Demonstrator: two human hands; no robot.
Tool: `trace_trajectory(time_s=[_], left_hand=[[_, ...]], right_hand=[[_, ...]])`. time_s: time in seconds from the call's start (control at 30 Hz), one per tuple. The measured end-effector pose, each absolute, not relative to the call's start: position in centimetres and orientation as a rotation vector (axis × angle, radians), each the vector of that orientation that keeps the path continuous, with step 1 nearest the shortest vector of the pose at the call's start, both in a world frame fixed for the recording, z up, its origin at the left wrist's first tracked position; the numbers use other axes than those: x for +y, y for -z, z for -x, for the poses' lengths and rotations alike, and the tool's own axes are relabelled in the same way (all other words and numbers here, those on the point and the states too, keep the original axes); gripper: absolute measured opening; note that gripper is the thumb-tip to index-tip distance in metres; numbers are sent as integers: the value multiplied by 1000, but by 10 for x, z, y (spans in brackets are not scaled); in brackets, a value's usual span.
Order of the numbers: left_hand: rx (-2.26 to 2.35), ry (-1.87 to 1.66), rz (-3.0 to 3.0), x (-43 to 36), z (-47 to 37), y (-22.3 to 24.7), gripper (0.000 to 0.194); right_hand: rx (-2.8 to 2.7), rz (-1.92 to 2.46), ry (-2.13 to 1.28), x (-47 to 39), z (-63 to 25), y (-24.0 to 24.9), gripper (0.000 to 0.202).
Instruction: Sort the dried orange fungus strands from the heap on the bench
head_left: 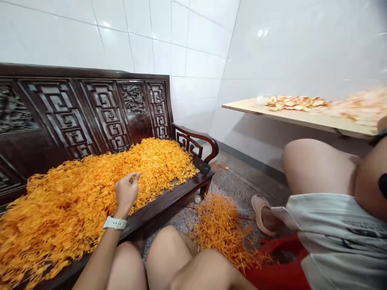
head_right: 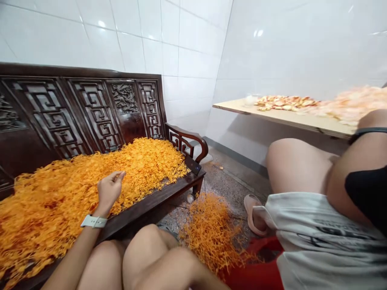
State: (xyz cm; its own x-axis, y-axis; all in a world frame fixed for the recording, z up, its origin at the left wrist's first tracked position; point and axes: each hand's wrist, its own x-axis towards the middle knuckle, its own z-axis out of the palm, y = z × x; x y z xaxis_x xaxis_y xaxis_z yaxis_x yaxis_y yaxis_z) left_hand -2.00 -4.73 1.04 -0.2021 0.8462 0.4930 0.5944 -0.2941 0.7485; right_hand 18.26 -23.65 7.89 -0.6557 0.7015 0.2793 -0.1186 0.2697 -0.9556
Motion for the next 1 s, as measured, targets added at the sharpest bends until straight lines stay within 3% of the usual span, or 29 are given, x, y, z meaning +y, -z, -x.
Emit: trace_trajectory(time_s=[0.2,0.33,0.5,0.6,0.73,1.0], left_hand=[[1501,-1505,-1661,-60,14,-14,38],[1463,-1522,-1686,-67,9,-24,37],[1438,-1543,-1702,-70,11,-29,37],[1367,-1536,-1722,-75,7,-33,35],[1292,-1543,-1732,-82,-1,-41,34],[1221,-1409,-1939,-84,-6,-37,33]], right_hand=[[-1244,494,-1611,-181,-170,-112,59],[-939,575,-1601,-160,-158,-111,42],[-1109,812,-1395,-169,-167,-92,24],[-1252,979,-1079,-162,-182,-81,27],[-1261,1173,-659,-135,-198,-68,48],[-1143,930,-863,-112,-184,-61,47]])
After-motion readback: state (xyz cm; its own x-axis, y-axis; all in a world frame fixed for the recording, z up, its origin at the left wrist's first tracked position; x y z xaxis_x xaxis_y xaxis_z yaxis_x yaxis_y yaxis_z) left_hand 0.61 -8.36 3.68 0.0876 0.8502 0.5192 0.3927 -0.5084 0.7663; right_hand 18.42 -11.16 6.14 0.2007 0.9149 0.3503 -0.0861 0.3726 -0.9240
